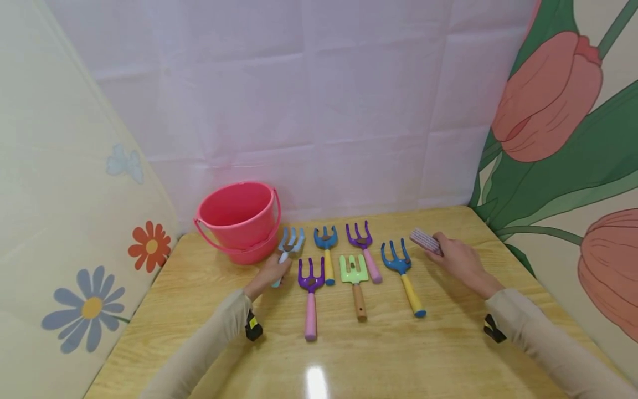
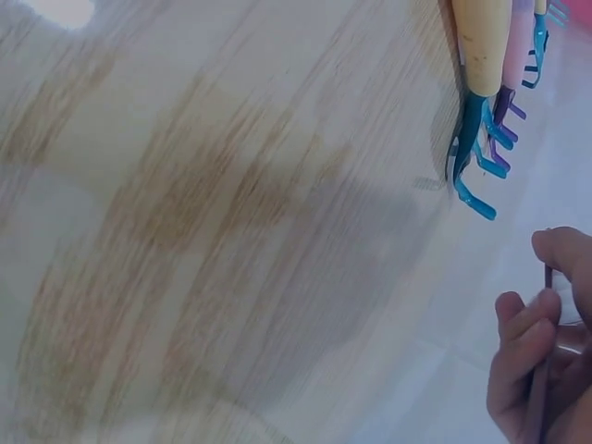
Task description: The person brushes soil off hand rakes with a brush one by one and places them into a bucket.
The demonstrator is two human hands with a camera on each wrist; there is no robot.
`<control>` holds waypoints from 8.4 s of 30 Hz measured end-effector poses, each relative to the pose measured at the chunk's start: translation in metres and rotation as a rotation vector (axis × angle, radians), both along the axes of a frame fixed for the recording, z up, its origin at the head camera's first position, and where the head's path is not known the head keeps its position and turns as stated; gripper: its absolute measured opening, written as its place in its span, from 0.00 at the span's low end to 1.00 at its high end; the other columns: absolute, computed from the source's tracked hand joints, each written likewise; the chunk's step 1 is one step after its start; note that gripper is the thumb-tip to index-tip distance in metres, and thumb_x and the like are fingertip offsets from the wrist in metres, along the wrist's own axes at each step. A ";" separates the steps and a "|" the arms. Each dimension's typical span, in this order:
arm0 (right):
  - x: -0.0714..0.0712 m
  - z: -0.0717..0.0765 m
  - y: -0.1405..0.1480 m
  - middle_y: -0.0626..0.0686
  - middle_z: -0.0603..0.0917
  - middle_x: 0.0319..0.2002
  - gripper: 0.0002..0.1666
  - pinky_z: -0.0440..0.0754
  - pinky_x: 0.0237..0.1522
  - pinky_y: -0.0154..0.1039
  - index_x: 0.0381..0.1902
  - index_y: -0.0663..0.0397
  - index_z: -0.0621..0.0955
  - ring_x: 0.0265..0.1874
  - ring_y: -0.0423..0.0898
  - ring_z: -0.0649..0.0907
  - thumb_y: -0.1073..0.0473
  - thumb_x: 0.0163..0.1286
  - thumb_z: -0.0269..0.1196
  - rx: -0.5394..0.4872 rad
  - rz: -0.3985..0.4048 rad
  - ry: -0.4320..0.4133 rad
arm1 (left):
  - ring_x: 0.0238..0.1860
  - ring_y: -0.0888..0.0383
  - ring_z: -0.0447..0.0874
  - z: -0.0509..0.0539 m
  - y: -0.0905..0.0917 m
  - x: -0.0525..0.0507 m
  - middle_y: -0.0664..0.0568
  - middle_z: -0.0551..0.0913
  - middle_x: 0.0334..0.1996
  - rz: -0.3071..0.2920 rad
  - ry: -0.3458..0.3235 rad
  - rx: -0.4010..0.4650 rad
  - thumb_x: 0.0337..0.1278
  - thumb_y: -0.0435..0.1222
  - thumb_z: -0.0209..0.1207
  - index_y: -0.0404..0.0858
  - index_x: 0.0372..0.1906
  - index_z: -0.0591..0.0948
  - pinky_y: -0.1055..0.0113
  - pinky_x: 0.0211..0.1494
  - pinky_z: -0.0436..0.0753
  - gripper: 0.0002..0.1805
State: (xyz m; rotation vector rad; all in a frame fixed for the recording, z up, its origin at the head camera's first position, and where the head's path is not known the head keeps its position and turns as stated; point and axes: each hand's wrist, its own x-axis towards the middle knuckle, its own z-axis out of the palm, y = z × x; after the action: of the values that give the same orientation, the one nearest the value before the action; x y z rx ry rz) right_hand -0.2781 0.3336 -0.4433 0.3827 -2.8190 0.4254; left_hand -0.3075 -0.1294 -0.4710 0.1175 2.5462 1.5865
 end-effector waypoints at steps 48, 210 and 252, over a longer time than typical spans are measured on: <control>0.004 0.002 -0.023 0.57 0.79 0.24 0.25 0.70 0.16 0.40 0.47 0.75 0.74 0.16 0.44 0.73 0.54 0.68 0.66 0.018 0.023 -0.029 | 0.10 0.60 0.69 -0.007 0.003 0.014 0.51 0.73 0.14 0.031 0.068 -0.034 0.62 0.35 0.54 0.32 0.58 0.72 0.70 0.12 0.69 0.21; -0.004 0.014 -0.126 0.57 0.81 0.28 0.24 0.72 0.17 0.35 0.55 0.69 0.73 0.17 0.43 0.74 0.66 0.63 0.65 -0.092 0.219 -0.074 | 0.13 0.59 0.71 0.009 0.023 0.038 0.47 0.76 0.22 -0.013 -0.042 -0.027 0.64 0.35 0.54 0.31 0.40 0.72 0.72 0.13 0.70 0.09; -0.003 0.014 -0.138 0.53 0.80 0.24 0.05 0.77 0.23 0.35 0.36 0.71 0.81 0.20 0.43 0.75 0.72 0.62 0.63 -0.049 0.296 -0.042 | 0.14 0.61 0.70 0.012 0.024 0.040 0.50 0.75 0.18 -0.035 -0.043 -0.062 0.64 0.36 0.55 0.33 0.39 0.73 0.72 0.14 0.68 0.08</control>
State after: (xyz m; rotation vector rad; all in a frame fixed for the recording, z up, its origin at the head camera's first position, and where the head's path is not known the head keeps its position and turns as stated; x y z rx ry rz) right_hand -0.2813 0.1959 -0.4297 0.7939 -2.7921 0.5674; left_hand -0.2676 -0.1049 -0.4591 0.1191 2.5435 1.4796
